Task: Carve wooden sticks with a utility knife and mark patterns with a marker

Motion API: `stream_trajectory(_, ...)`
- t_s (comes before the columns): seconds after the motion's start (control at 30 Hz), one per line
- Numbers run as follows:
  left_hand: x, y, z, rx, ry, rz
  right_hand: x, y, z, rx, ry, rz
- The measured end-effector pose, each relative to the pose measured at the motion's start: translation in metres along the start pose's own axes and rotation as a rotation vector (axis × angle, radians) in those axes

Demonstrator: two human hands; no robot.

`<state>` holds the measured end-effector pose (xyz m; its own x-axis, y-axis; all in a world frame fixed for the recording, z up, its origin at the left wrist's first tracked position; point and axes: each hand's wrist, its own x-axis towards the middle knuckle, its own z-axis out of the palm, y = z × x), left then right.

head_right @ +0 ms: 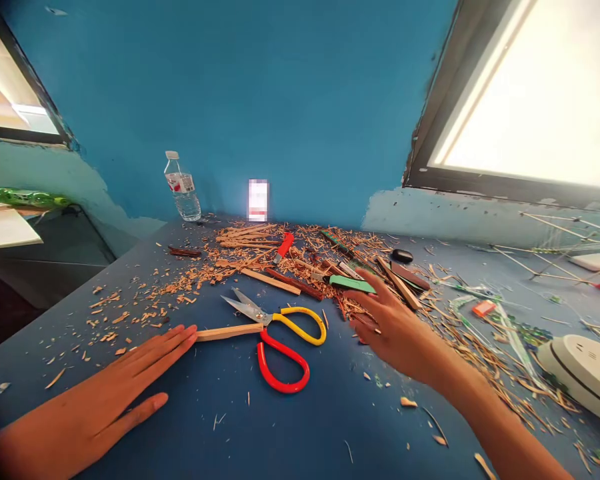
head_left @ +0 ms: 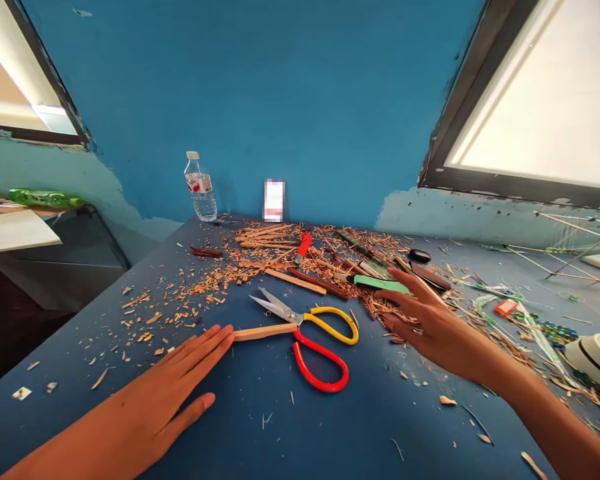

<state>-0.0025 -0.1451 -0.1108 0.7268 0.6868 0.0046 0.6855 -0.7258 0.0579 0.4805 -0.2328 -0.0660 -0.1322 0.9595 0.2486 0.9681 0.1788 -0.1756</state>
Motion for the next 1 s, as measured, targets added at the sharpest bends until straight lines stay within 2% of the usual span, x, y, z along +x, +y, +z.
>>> stream_trajectory(0.2, 0.000, -0.002, 0.001, -0.041, 0.046, 0.014, 0.002, -0.067, 0.015, 0.045, -0.245, -0.173)
stream_trajectory(0.3, -0.002, -0.005, 0.006, -0.019, 0.048, 0.024, 0.006, -0.091, 0.031, 0.009, -0.224, -0.185)
stream_trajectory(0.37, -0.005, -0.007, 0.012, -0.006, 0.053, 0.036, 0.007, -0.097, 0.042, 0.010, -0.189, -0.166)
stream_trajectory(0.5, -0.010, -0.008, 0.014, -0.050, 0.056, 0.061, 0.007, -0.093, 0.055, 0.005, -0.152, -0.087)
stream_trajectory(0.7, 0.003, 0.004, -0.012, -0.171, -0.023, -0.040, 0.009, -0.085, 0.053, -0.004, -0.148, -0.028)
stream_trajectory(0.9, 0.005, 0.003, -0.018, -0.149, -0.008, -0.054, -0.028, -0.043, 0.046, -0.053, -0.150, 0.023)
stream_trajectory(1.0, 0.002, 0.000, -0.009, -0.098, -0.009, 0.049, -0.037, -0.040, 0.041, -0.120, -0.082, 0.038)
